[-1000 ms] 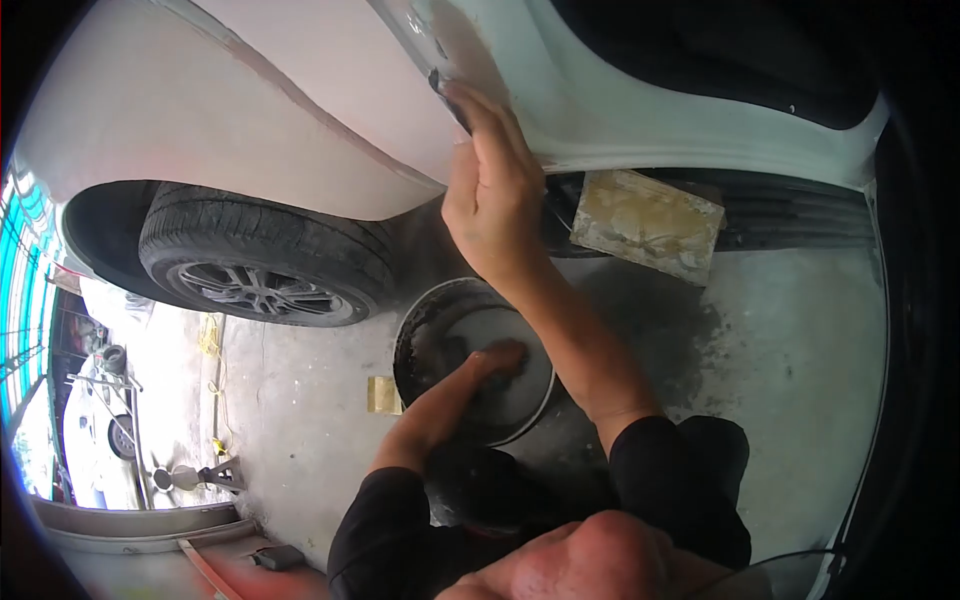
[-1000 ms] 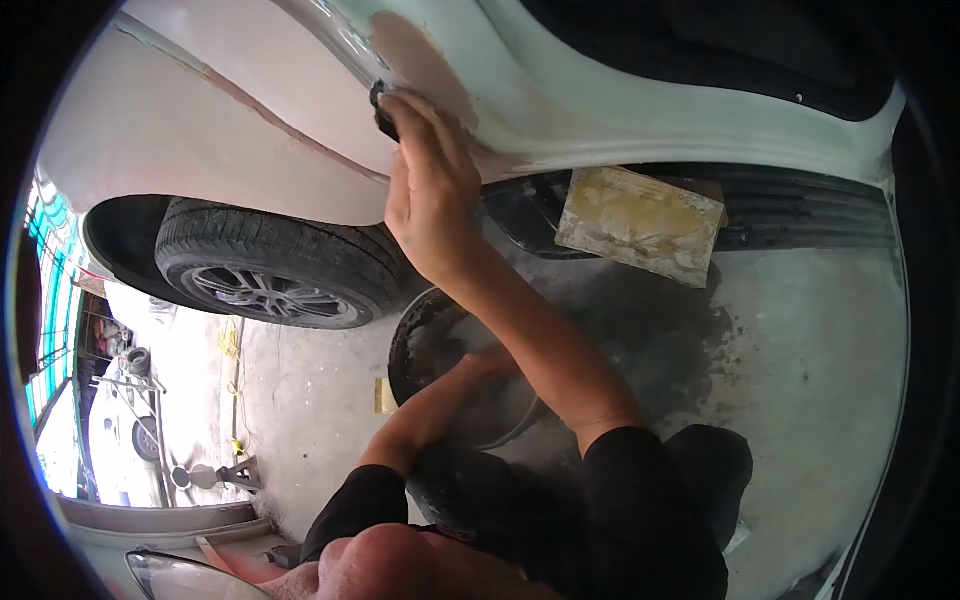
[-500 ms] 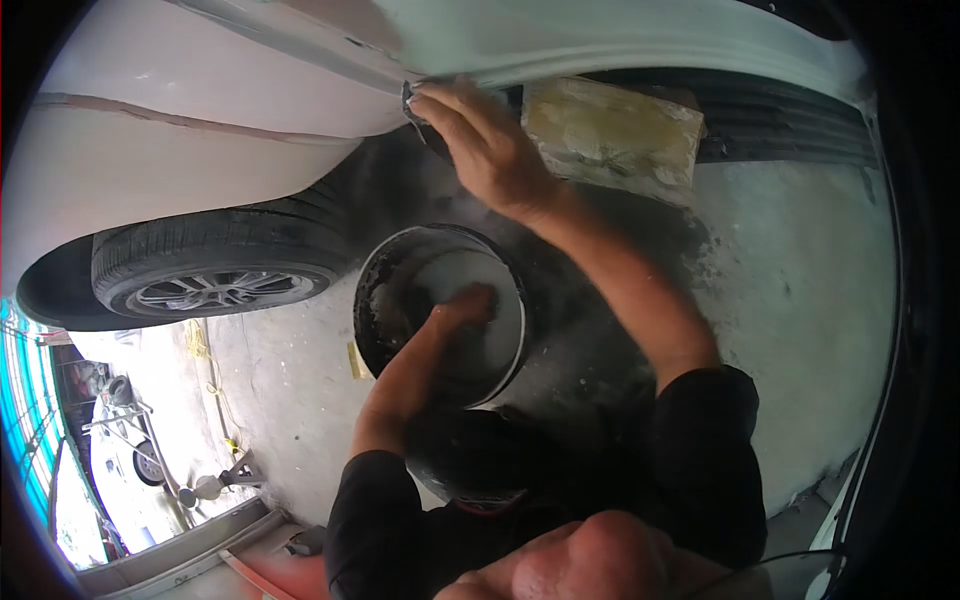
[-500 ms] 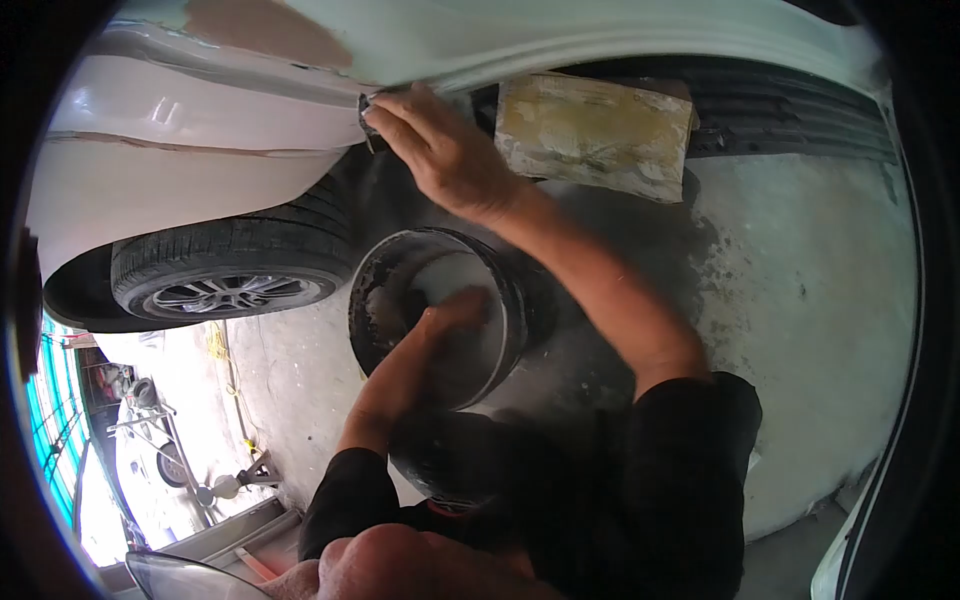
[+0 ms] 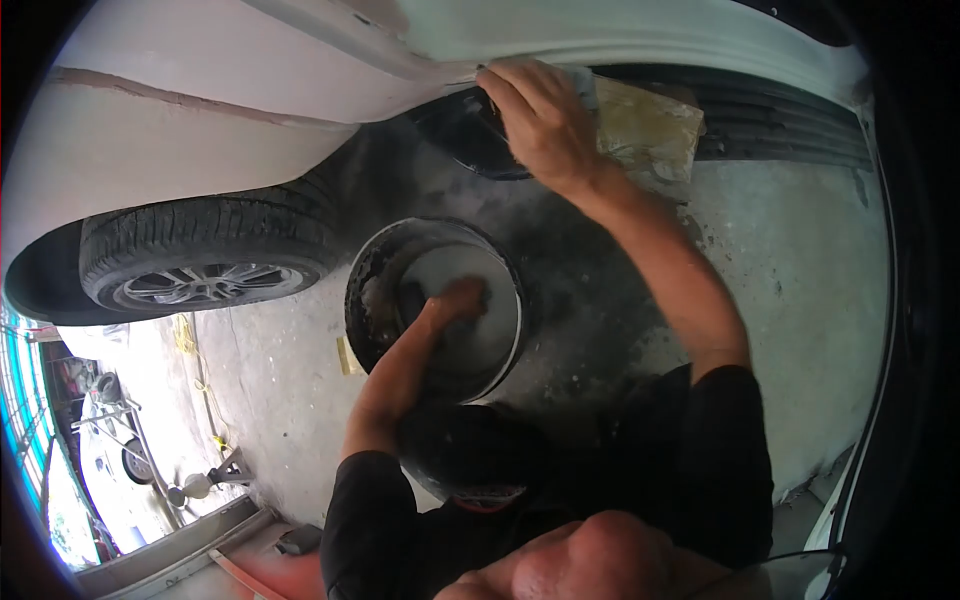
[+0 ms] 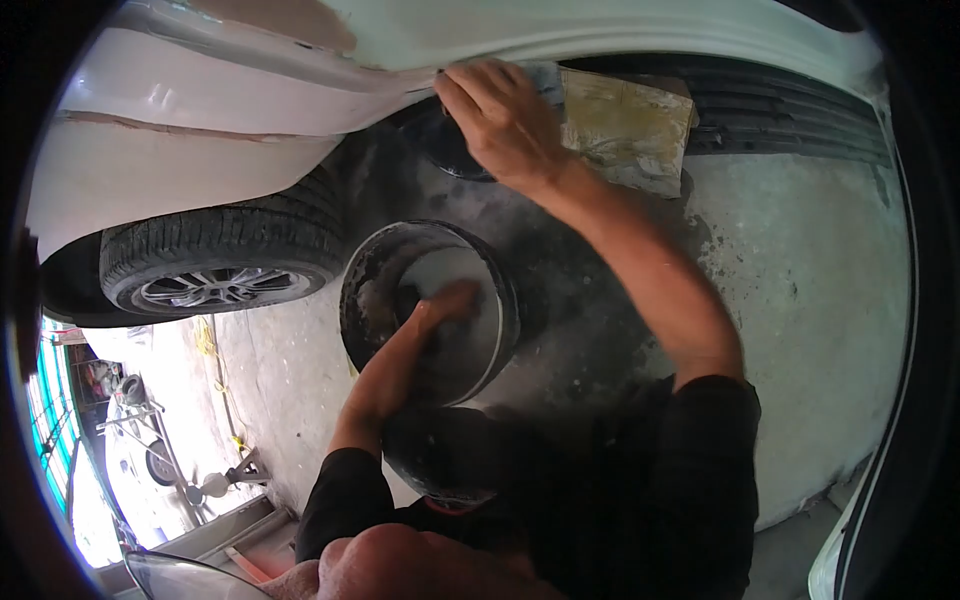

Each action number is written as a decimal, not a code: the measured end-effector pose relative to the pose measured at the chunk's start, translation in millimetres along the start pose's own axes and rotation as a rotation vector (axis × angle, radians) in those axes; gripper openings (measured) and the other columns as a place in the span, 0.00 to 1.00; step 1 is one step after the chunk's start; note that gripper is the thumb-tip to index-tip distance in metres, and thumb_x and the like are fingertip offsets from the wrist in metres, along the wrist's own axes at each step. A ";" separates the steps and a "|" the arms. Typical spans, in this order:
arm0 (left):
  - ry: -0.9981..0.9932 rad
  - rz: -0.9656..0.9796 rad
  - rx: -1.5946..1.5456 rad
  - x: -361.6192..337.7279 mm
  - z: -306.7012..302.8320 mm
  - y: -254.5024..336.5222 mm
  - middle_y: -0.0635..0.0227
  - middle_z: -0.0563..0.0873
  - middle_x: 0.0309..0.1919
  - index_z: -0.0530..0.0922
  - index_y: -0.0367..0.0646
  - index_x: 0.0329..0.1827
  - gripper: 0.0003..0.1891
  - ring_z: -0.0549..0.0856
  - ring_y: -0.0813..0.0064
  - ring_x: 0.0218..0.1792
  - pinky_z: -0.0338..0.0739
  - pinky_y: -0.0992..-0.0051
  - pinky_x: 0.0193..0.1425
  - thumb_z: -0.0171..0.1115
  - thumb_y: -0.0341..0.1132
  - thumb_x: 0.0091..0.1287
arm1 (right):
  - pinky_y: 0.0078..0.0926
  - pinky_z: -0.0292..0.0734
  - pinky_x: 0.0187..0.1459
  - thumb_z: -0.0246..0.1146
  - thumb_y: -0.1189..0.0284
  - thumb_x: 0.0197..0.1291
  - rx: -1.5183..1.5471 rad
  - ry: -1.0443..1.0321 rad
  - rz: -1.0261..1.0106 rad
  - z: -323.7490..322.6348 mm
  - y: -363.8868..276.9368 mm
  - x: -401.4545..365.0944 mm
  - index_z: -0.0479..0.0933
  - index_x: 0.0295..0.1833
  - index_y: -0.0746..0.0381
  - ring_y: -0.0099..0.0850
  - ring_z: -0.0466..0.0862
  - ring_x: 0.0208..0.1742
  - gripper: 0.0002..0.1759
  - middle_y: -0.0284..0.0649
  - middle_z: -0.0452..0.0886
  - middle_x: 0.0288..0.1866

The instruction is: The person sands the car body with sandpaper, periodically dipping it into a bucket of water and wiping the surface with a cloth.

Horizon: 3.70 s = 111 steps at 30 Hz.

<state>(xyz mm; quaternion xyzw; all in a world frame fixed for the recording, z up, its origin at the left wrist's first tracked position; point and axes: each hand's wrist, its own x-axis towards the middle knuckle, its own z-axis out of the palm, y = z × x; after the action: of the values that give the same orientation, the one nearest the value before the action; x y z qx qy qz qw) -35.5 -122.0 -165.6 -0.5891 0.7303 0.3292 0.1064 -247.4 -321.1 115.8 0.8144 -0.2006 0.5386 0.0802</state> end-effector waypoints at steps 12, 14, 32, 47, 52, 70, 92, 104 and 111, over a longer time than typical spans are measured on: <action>0.022 -0.001 -0.043 2.8 -9.0 19.6 0.46 0.86 0.54 0.81 0.39 0.53 0.23 0.84 0.44 0.57 0.79 0.50 0.62 0.72 0.37 0.55 | 0.41 0.79 0.56 0.65 0.88 0.52 0.351 0.170 0.186 24.8 -36.1 17.4 0.81 0.55 0.65 0.43 0.86 0.53 0.22 0.43 0.85 0.52; 0.003 0.025 -0.059 3.0 -8.3 18.7 0.46 0.86 0.54 0.81 0.39 0.54 0.23 0.85 0.44 0.57 0.79 0.51 0.62 0.72 0.37 0.55 | 0.41 0.79 0.56 0.64 0.88 0.53 0.243 0.138 0.043 19.4 -22.5 10.1 0.81 0.55 0.65 0.42 0.86 0.53 0.21 0.43 0.85 0.52; 0.000 0.069 -0.070 5.1 -0.5 9.2 0.43 0.85 0.55 0.81 0.38 0.57 0.24 0.84 0.44 0.59 0.78 0.52 0.63 0.70 0.36 0.56 | 0.47 0.75 0.63 0.64 0.79 0.64 0.309 0.176 0.133 20.9 -40.3 20.8 0.81 0.53 0.61 0.38 0.86 0.54 0.12 0.41 0.85 0.48; -0.014 0.023 0.007 2.3 -17.7 17.5 0.42 0.85 0.55 0.81 0.37 0.56 0.24 0.84 0.43 0.59 0.77 0.51 0.65 0.71 0.38 0.57 | 0.50 0.74 0.64 0.66 0.73 0.63 0.549 0.133 0.390 15.3 -59.5 31.3 0.82 0.51 0.62 0.37 0.85 0.57 0.11 0.41 0.84 0.52; -0.010 0.063 0.012 -2.3 -9.3 8.2 0.41 0.85 0.55 0.81 0.38 0.57 0.25 0.84 0.43 0.58 0.78 0.51 0.65 0.72 0.37 0.56 | 0.48 0.72 0.68 0.65 0.74 0.61 -0.190 0.010 -0.069 2.3 -18.2 7.0 0.83 0.49 0.62 0.30 0.84 0.56 0.11 0.34 0.82 0.48; 0.029 0.103 -0.019 3.6 -0.3 1.8 0.43 0.84 0.55 0.79 0.40 0.58 0.26 0.82 0.44 0.60 0.77 0.51 0.65 0.71 0.40 0.58 | 0.46 0.74 0.63 0.66 0.78 0.61 -0.046 0.123 0.031 18.8 -29.0 4.3 0.81 0.54 0.62 0.38 0.86 0.55 0.15 0.38 0.85 0.51; -0.045 -0.007 0.016 12.3 -17.8 19.6 0.44 0.85 0.57 0.80 0.39 0.59 0.26 0.84 0.43 0.59 0.79 0.51 0.63 0.72 0.38 0.57 | 0.50 0.70 0.69 0.63 0.82 0.64 0.439 0.112 0.368 18.3 -52.4 25.0 0.83 0.56 0.60 0.36 0.85 0.58 0.16 0.36 0.84 0.57; 0.002 0.036 -0.011 -2.6 -12.6 9.9 0.44 0.85 0.56 0.79 0.39 0.59 0.27 0.84 0.44 0.59 0.78 0.51 0.64 0.73 0.38 0.56 | 0.50 0.71 0.68 0.61 0.79 0.65 -0.125 -0.019 0.042 4.4 -33.8 10.2 0.82 0.56 0.62 0.34 0.85 0.57 0.15 0.36 0.83 0.58; 0.004 -0.035 -0.027 3.9 -21.3 15.7 0.44 0.84 0.58 0.79 0.41 0.61 0.28 0.83 0.45 0.61 0.78 0.51 0.65 0.73 0.38 0.56 | 0.53 0.70 0.69 0.64 0.75 0.65 -0.091 -0.037 -0.007 -8.2 -8.1 2.0 0.84 0.51 0.60 0.33 0.83 0.58 0.11 0.32 0.82 0.54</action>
<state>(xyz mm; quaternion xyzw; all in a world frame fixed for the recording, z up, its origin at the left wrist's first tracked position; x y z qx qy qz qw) -46.3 -136.7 -145.9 -0.6039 0.7154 0.3359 0.1029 -250.3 -311.4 121.7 0.8206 -0.2234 0.5132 0.1155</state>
